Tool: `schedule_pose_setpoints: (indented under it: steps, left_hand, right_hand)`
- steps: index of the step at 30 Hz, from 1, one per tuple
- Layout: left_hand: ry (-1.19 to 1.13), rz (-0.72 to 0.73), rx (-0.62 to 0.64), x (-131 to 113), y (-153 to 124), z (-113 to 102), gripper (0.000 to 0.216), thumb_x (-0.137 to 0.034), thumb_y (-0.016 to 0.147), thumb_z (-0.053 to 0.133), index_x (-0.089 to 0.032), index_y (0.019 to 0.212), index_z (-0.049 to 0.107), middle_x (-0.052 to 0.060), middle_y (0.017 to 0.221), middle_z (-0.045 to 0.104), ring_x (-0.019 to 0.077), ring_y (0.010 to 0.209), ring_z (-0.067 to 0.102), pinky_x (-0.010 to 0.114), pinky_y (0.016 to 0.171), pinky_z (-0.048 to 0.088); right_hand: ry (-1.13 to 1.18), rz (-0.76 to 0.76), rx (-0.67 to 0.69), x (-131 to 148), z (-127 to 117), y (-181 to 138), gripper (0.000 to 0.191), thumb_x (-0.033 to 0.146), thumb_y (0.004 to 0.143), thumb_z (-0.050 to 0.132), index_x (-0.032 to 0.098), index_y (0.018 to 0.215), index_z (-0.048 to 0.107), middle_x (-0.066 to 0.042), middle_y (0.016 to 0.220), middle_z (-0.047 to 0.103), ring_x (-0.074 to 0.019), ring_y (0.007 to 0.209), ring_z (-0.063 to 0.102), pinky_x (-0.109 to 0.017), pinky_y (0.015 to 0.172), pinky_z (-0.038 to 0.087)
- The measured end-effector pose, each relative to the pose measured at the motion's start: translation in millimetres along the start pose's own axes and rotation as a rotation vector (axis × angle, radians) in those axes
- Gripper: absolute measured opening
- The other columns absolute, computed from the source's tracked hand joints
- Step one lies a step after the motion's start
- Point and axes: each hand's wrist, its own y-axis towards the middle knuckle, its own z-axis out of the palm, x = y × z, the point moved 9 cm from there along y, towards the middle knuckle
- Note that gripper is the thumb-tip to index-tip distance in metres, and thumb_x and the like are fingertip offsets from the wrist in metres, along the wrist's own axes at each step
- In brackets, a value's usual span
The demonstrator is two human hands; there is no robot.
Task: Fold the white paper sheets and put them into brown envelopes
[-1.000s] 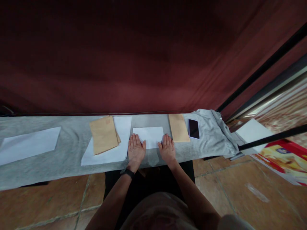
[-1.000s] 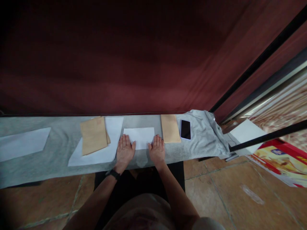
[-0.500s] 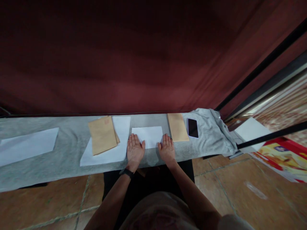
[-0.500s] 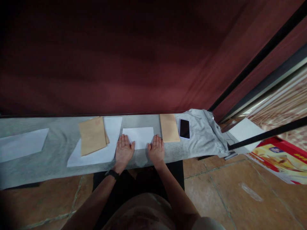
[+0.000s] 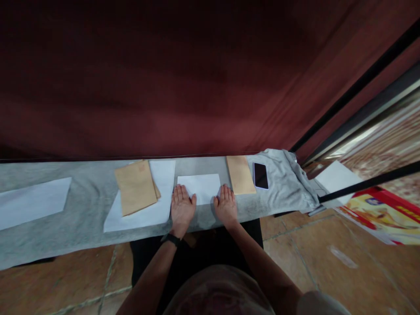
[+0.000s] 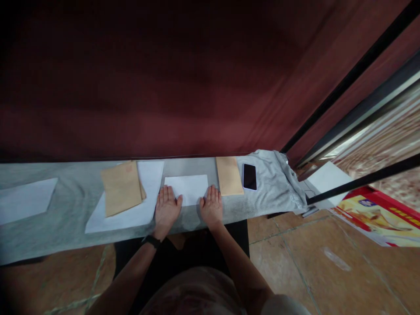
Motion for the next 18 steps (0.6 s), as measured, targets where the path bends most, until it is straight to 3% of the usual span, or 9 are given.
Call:
schedule_pose_setpoints:
  steps: [14, 18]
  left_hand:
    - [-0.010, 0.047, 0.022, -4, -2, 0, 0.065, -0.036, 0.102, 0.033, 0.001, 0.156, 0.032, 0.025, 0.163, 0.033, 0.0332, 0.155, 0.025, 0.054, 0.126, 0.024]
    - [-0.021, 0.133, 0.080, -20, 3, 5, 0.062, -0.031, 0.103, 0.029, -0.002, 0.157, 0.033, 0.021, 0.164, 0.034, 0.0290, 0.156, 0.023, 0.050, 0.127, 0.023]
  right_hand:
    - [0.054, 0.004, -0.032, -5, -2, -3, 0.059, 0.029, 0.104, 0.039, 0.000, 0.156, 0.036, -0.025, 0.159, 0.040, -0.0343, 0.149, 0.038, -0.053, 0.120, 0.034]
    - [0.164, -0.095, -0.061, 3, -4, 1, 0.058, 0.028, 0.106, 0.034, 0.007, 0.159, 0.031, -0.021, 0.162, 0.037, -0.0304, 0.151, 0.035, -0.055, 0.120, 0.036]
